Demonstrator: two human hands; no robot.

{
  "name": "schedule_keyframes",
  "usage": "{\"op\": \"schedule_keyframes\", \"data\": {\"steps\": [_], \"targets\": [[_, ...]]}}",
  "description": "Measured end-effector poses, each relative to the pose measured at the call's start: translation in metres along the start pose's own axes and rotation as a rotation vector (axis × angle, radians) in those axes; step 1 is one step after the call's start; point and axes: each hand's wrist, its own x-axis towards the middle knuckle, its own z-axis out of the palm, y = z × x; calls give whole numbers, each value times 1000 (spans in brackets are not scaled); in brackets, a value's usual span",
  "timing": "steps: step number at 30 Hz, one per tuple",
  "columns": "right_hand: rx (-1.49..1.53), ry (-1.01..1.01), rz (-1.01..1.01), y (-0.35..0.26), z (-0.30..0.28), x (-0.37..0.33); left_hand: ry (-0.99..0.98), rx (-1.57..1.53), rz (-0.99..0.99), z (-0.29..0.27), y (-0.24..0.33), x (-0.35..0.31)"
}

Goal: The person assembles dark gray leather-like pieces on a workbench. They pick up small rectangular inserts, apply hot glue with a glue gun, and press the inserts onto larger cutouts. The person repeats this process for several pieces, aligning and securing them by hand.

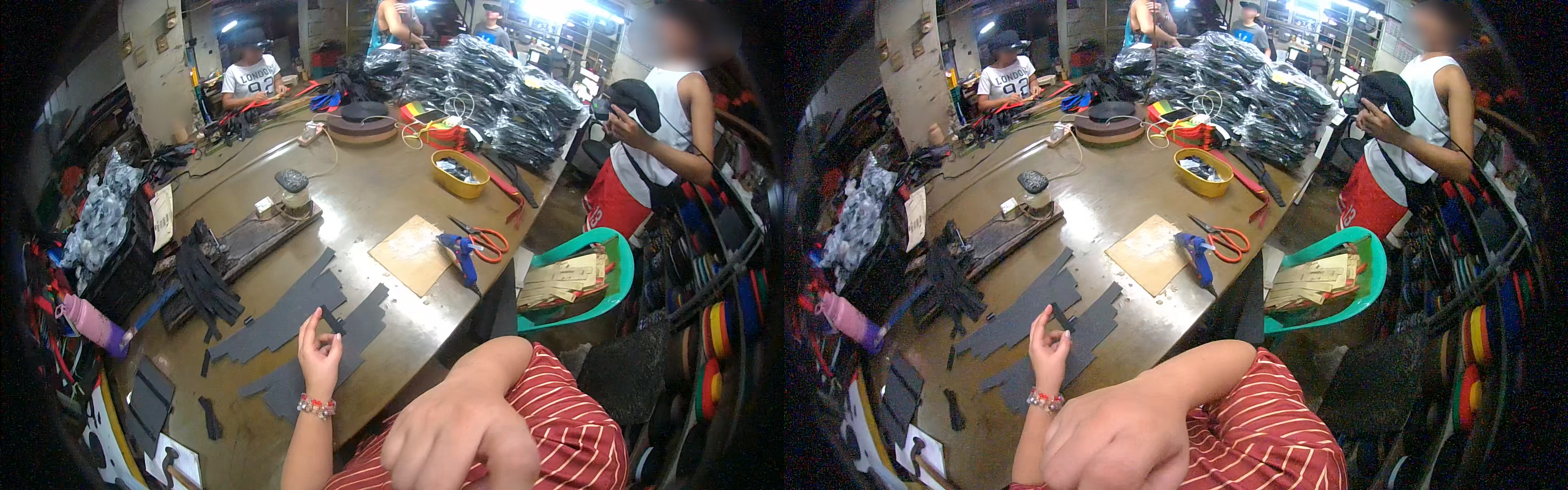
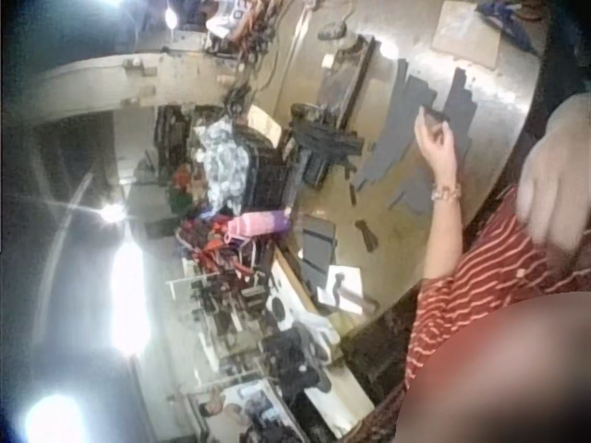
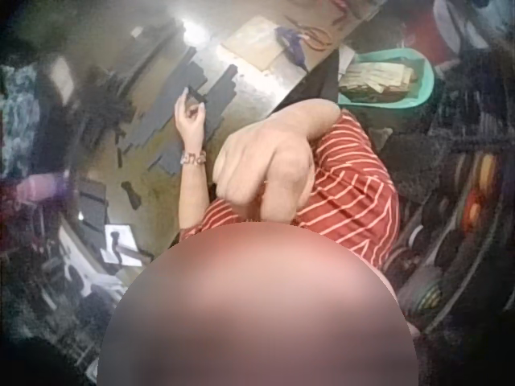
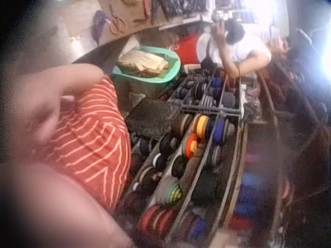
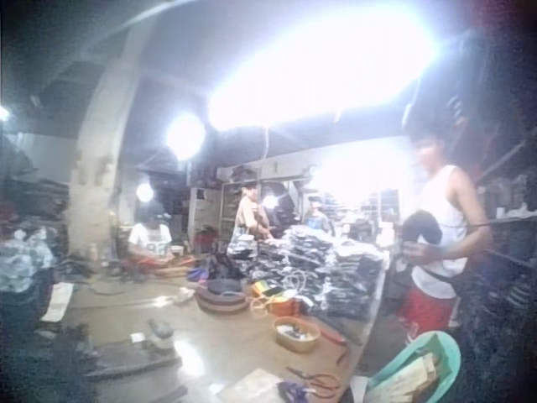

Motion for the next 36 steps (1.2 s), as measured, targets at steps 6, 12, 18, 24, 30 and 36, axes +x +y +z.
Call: {"op": "schedule_keyframes", "data": {"steps": [6,12,18,24,30,36], "targets": [[-46,-29,-3,1,13,-16,5,-10,-23,0,2,1],[-96,-344,311,-2,2,-47,-24,70,-11,4,6,-2],[-223,-69,691,-27,-35,-88,2,151,71,0,11,0],[-398,205,753,-47,-57,-111,-26,191,80,4,9,-3],[-437,470,624,-38,-79,-110,-34,197,74,3,8,-3],[5,980,92,-26,-138,-59,-31,231,90,3,8,-2]]}}
